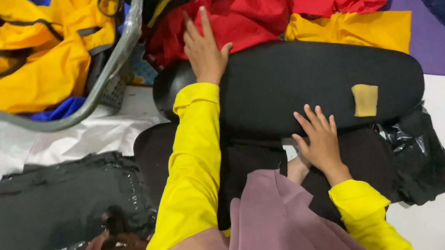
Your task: The person trims excess material from a yellow fabric cover using scissors, folds the cover into a square, and places it into a clear plastic bag followed by a black mailing envelope.
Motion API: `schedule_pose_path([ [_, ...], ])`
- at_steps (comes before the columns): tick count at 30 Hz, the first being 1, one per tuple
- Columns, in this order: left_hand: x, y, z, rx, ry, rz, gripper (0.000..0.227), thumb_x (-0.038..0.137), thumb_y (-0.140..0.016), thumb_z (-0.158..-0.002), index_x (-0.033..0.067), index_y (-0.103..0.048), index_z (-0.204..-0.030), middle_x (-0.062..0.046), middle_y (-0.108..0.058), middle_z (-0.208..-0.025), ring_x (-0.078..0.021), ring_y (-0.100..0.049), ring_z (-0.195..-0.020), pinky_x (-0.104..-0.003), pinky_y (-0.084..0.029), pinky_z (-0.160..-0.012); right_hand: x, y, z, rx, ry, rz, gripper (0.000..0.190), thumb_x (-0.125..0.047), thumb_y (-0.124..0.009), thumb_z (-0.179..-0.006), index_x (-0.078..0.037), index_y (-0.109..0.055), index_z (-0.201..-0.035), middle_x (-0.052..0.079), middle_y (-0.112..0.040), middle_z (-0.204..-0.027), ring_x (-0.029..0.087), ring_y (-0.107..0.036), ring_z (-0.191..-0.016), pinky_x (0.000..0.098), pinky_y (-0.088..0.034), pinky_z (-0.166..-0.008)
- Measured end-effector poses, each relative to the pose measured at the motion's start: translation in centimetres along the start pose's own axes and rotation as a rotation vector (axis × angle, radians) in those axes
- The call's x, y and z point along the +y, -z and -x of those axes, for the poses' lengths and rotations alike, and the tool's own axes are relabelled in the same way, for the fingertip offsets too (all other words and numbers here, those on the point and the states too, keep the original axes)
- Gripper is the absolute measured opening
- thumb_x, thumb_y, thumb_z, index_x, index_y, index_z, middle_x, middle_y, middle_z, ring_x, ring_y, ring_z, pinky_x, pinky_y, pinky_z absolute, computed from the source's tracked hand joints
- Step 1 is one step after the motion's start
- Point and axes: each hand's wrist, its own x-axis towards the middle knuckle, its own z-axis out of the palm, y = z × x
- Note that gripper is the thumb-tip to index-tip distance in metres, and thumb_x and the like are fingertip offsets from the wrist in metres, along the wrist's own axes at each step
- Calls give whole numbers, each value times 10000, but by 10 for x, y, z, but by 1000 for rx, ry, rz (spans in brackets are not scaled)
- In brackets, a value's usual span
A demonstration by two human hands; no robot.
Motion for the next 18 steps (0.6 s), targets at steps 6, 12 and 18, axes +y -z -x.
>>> schedule_pose_path([
  [6, -35, 7, -25, -48, 2, 293, 460, 98, -757, -775, 126, -646, -1221, -137, -688, -1075, -389, -683, -877, -461, -564, -733, -14, 30, -47, 92, -67, 2, 392, -264, -721, -885, -110, -731, -1245, 61, -698, -1349, 294, -597, -1324, 419, -444, -1083],
  [12, -50, 24, -37, 106, 554, 1197, 366, 215, -489, -1024, 54, -632, -1320, -102, -766, -1112, -182, -718, -921, -289, -586, -854, 19, 33, -178, 580, 0, 8, 163, -21, -705, -943, -1, -776, -1088, 161, -750, -1049, 345, -670, -1037, 418, -524, -920],
  [18, 2, 40, -16, -39, -44, 796, 870, 299, -688, -1055, -21, -109, -1620, -286, -211, -1690, -436, -296, -1591, -471, -300, -1323, 105, -30, -291, -21, -601, 198, 157, -294, -798, -902, -141, -774, -873, 106, -719, -961, 359, -673, -891, 491, -512, -826],
])
